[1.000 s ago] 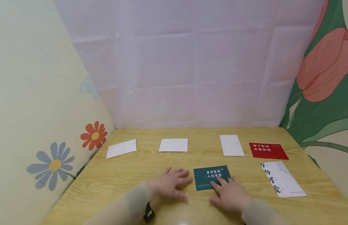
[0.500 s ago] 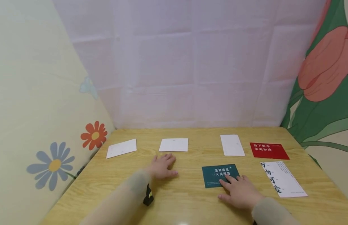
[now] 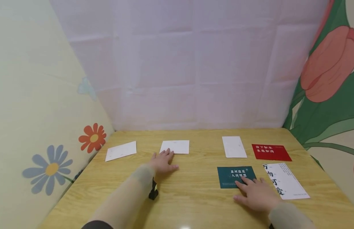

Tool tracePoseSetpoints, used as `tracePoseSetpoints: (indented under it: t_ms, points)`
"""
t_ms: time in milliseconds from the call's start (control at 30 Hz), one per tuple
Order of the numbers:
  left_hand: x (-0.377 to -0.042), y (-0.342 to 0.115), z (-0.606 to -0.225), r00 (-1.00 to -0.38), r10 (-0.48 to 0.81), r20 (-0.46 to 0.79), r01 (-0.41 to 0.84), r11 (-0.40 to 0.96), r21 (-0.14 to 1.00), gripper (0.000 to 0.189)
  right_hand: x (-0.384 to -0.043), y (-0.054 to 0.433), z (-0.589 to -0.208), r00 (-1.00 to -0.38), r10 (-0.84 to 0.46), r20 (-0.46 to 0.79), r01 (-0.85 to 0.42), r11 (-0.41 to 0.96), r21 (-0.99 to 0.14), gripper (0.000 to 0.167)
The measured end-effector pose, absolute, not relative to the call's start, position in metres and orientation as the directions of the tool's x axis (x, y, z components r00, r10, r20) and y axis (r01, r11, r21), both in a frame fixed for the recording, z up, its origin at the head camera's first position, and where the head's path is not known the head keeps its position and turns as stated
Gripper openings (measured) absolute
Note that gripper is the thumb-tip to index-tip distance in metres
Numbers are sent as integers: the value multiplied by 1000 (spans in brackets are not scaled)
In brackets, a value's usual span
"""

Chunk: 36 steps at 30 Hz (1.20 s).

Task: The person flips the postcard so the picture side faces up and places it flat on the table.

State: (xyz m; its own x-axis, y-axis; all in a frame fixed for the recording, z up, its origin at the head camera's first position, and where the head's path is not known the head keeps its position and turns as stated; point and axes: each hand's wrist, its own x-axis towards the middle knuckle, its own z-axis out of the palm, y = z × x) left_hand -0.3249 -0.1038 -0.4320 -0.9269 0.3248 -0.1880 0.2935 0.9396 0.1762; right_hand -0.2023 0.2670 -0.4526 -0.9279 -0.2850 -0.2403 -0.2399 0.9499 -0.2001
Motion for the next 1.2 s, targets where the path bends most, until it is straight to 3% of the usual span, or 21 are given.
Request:
tracePoseSetpoints:
  t_ms: [1200]
  points:
    - [-345,-103,-439,-936,261,-237,237,964,123,93,-203,289,-446,-931,-247,-267,-192,957,-216,75]
